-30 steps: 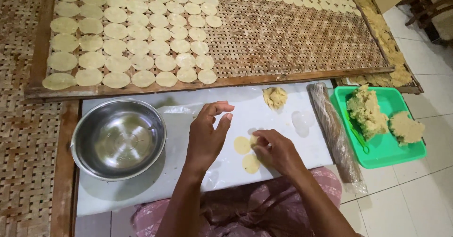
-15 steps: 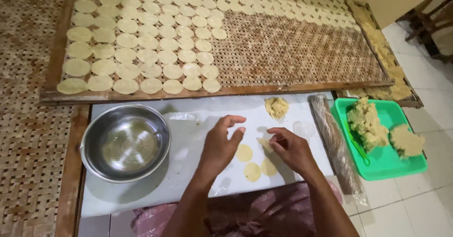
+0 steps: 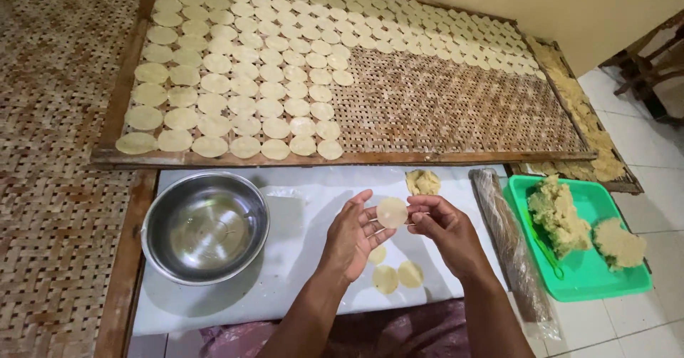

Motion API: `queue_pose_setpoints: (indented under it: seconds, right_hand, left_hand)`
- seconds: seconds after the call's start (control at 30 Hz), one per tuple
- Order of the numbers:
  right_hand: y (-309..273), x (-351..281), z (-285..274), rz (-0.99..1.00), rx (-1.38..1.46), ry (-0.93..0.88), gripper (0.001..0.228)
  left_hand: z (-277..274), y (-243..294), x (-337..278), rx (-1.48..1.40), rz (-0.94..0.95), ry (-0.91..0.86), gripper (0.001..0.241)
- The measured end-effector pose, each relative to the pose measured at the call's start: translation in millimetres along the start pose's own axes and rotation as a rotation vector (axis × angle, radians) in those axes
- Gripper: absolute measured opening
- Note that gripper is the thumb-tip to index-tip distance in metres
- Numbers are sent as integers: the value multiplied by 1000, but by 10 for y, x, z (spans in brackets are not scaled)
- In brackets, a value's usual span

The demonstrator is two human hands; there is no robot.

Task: Preparing small circles of dough and placing them onto a drying rack.

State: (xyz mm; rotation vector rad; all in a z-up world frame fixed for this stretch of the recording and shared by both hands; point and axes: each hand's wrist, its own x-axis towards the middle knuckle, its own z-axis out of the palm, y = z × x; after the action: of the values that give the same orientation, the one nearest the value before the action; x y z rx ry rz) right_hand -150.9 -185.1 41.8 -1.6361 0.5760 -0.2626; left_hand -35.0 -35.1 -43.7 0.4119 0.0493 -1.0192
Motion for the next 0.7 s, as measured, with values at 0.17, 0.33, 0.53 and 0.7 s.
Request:
queue_pose_setpoints:
  seconds: [0.17, 0.33, 0.53, 0.7]
  right_hand:
    - [-24, 68, 63, -36, -118, -15, 34]
    - [-152, 160, 154, -24, -91, -29, 34]
    - [-106, 290, 131, -92, -124, -152, 37]
    - [-152, 570, -8, -28, -163, -153, 35]
  left_hand:
    - [125, 177, -84, 180, 41, 11, 60]
    - [262, 298, -189, 346, 27, 27, 57]
    - [175, 279, -142, 423, 88, 29, 55]
    - [176, 373, -147, 535, 158, 148, 56]
